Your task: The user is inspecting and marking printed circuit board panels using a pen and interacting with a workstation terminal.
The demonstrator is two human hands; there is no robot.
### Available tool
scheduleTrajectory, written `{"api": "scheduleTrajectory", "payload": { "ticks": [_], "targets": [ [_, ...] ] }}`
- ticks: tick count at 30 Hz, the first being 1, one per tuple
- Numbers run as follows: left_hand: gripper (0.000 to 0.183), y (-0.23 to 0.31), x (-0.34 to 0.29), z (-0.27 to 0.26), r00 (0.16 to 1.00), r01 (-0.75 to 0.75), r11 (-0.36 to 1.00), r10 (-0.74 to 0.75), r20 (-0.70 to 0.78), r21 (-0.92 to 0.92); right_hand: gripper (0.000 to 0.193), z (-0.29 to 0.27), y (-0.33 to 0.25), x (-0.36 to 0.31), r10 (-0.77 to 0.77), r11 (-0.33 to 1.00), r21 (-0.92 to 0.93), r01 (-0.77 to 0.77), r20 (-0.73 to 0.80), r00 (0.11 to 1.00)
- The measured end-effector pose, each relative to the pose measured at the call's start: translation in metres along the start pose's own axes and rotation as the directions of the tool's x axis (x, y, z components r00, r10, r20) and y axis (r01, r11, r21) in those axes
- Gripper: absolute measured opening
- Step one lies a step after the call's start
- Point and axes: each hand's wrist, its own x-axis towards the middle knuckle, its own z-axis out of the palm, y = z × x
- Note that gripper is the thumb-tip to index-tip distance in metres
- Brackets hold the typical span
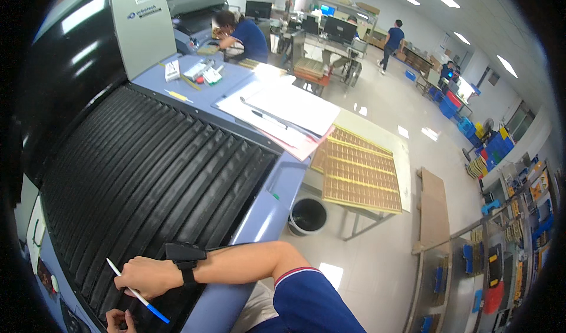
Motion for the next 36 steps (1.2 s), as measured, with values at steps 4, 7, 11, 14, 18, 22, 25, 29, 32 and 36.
{"api": "scheduleTrajectory", "payload": {
  "ticks": [4, 7, 11, 14, 18, 22, 25, 29, 32, 36],
  "targets": [
    [0.011, 0.004, -0.004, 0.001, 1.0, 0.001, 0.995, -0.004, -0.029, -0.104, 0.015, 0.0, -0.004, -0.002, -0.031, 1.0, 0.0, 0.031, -0.002, 1.0],
    [0.012, -0.001, -0.008, -0.004, 0.998, -0.046, 0.998, 0.045, -0.046, -0.032, 0.014, 0.004, 0.003, 0.002, -0.069, 0.997, 0.026, 0.068, 0.041, 0.997],
    [0.013, 0.01, -0.007, -0.002, 0.995, -0.1, 0.995, 0.1, -0.023, 0.003, 0.013, -0.005, -0.004, 0.0, -0.035, 0.996, 0.08, 0.032, 0.035, 0.999],
    [0.013, 0.009, -0.006, -0.005, 0.996, -0.082, 0.996, 0.082, -0.028, -0.018, 0.015, -0.001, -0.002, -0.001, -0.01, 0.998, 0.058, 0.008, 0.036, 0.999],
    [0.013, 0.013, -0.005, -0.008, 0.995, -0.077, 0.997, 0.077, -0.063, -0.007, 0.017, 0.001, 0.0, 0.002, -0.036, 0.997, 0.07, 0.034, 0.038, 0.999],
    [0.012, 0.014, -0.003, -0.005, 0.993, -0.065, 0.996, 0.058, -0.108, -0.06, 0.016, 0.0, -0.001, 0.003, -0.029, 0.996, 0.089, 0.023, 0.062, 0.998],
    [0.01, 0.013, -0.002, -0.005, 0.994, -0.028, 0.997, 0.019, -0.111, -0.078, 0.018, 0.004, 0.002, 0.001, -0.031, 0.997, 0.07, 0.029, 0.032, 0.999],
    [0.016, -0.017, 0.004, 0.005, 0.978, -0.058, 0.994, 0.037, -0.204, -0.098, 0.018, 0.006, -0.002, 0.004, -0.055, 0.993, 0.108, 0.048, 0.057, 0.997],
    [0.014, -0.012, 0.005, 0.007, 0.97, -0.088, 0.99, 0.061, -0.235, -0.108, 0.024, 0.005, -0.001, 0.003, -0.025, 0.999, 0.039, 0.021, 0.113, 0.993],
    [0.014, -0.009, 0.007, 0.008, 0.964, -0.086, 0.988, 0.05, -0.26, -0.131, 0.025, -0.001, -0.003, 0.004, 0.031, 0.999, 0.005, -0.032, 0.109, 0.994]
  ]
}}
